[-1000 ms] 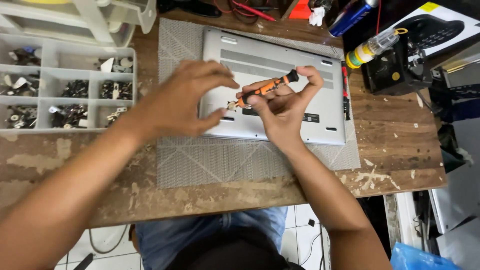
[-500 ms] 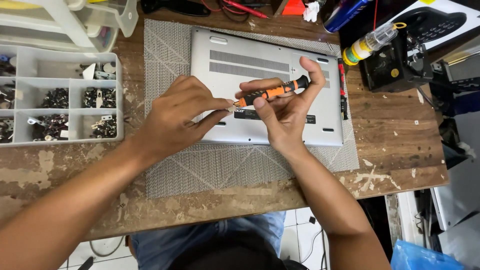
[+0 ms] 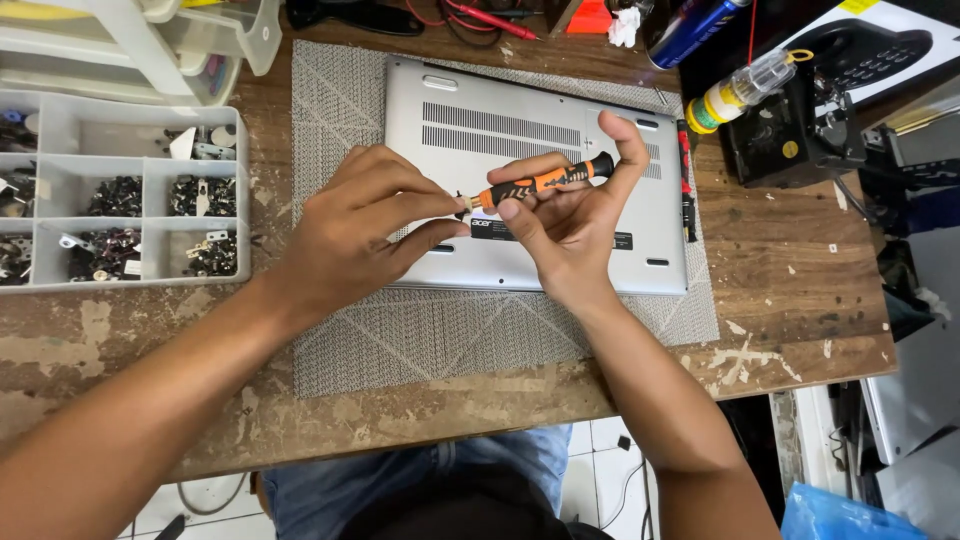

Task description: Removing screws from the back of a laptop using a precision screwdriver to disassemble the device.

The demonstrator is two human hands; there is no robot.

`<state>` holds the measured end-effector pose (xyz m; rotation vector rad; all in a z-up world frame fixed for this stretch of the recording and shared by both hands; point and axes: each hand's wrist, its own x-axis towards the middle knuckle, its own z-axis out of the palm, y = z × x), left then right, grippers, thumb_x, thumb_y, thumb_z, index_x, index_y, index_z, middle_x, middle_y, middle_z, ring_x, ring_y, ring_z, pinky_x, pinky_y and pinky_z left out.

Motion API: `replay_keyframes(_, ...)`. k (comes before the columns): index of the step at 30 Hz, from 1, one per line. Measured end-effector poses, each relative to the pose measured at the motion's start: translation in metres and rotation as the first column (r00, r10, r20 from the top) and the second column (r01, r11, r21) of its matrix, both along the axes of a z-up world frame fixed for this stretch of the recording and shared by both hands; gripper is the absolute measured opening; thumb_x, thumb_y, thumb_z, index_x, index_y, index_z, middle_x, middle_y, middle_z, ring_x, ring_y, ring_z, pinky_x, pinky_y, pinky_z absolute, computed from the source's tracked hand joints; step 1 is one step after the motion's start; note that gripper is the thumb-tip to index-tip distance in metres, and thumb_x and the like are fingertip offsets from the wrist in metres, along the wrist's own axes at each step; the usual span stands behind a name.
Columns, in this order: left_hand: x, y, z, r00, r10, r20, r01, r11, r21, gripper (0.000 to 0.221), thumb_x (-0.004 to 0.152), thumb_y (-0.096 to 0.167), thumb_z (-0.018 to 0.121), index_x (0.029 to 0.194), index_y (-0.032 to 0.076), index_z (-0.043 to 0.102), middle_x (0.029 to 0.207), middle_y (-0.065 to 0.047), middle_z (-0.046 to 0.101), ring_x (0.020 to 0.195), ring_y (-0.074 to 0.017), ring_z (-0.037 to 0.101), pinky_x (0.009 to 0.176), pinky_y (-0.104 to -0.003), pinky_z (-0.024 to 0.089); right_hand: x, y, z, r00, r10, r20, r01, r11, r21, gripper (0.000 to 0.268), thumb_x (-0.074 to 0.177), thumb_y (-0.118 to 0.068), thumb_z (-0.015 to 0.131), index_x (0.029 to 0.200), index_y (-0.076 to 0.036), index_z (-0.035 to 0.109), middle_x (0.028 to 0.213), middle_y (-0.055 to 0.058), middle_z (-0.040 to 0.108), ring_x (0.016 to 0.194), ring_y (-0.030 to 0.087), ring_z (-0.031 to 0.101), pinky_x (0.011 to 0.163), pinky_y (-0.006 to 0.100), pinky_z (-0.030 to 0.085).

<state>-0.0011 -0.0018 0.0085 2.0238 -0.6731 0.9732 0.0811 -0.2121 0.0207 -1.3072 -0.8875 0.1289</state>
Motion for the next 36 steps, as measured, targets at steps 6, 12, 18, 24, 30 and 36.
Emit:
replay_keyframes(6,0.002,0.0,0.001,0.998,0.0,0.057,0.0,1.0,0.007,0.017,0.092,-0.005,0.085,0.106,-0.003,0.075,0.1,-0.014,0.072,0.086,-0.027,0.064,0.079,-0.037,0.047,0.003,0.002,-0.001,1.0,-0.013,-0.028,0.013,1.0,0.015,0.07,0.103,0.007,0.066,0.146,-0.023,0.02,0.114,0.034,0.068,0.08,0.033,0.072,0.085,0.038,0.062)
replay_keyframes(12,0.0,-0.001,0.002,0.999,0.048,-0.007,-0.047,0.997,0.059,0.012,0.096,-0.004,0.079,0.104,-0.003,0.07,0.097,-0.012,0.068,0.088,-0.0267,0.06,0.081,-0.038,0.043,0.002,0.006,0.0,0.998,-0.017,-0.066,0.017,1.0,-0.003,0.063,0.101,0.004,0.068,0.139,-0.02,0.023,0.111,0.034,0.069,0.08,0.034,0.072,0.083,0.04,0.064)
replay_keyframes(18,0.002,0.0,-0.007,0.987,-0.002,-0.159,0.003,1.0,0.006,0.003,0.104,-0.001,0.061,0.108,-0.001,0.061,0.104,-0.012,0.064,0.096,-0.0278,0.058,0.091,-0.039,0.04,0.0,0.008,-0.003,0.989,-0.067,-0.134,0.065,0.998,-0.023,0.061,0.099,0.002,0.07,0.135,-0.018,0.026,0.104,0.03,0.07,0.077,0.034,0.073,0.078,0.038,0.064)
replay_keyframes(24,0.005,-0.008,-0.015,0.97,0.014,-0.244,-0.066,0.976,-0.208,0.005,0.106,0.002,0.058,0.109,0.0,0.062,0.107,-0.016,0.071,0.102,-0.0297,0.072,0.088,-0.039,0.059,-0.007,0.013,0.002,0.978,-0.207,-0.019,0.206,0.978,-0.042,0.054,0.1,-0.001,0.069,0.129,-0.017,0.027,0.097,0.028,0.07,0.071,0.033,0.074,0.067,0.036,0.064)
replay_keyframes(30,0.008,-0.006,-0.014,0.957,-0.121,-0.262,-0.019,0.88,-0.474,0.006,0.102,-0.007,0.062,0.108,-0.005,0.062,0.107,-0.023,0.071,0.101,-0.0283,0.074,0.094,-0.035,0.065,0.012,0.005,0.003,0.956,-0.292,0.022,0.292,0.956,-0.003,0.05,0.103,-0.005,0.068,0.127,-0.019,0.027,0.081,0.02,0.068,0.067,0.032,0.074,0.067,0.035,0.06)
replay_keyframes(36,-0.002,-0.012,0.004,0.891,-0.232,-0.391,-0.042,0.814,-0.579,0.013,0.093,-0.002,0.076,0.103,-0.001,0.069,0.1,-0.015,0.074,0.093,-0.0209,0.074,0.092,-0.03,0.063,0.01,0.006,0.001,0.987,-0.162,0.025,0.159,0.983,0.088,0.051,0.103,0.002,0.065,0.129,-0.018,0.027,0.104,0.032,0.067,0.078,0.037,0.071,0.076,0.045,0.065)
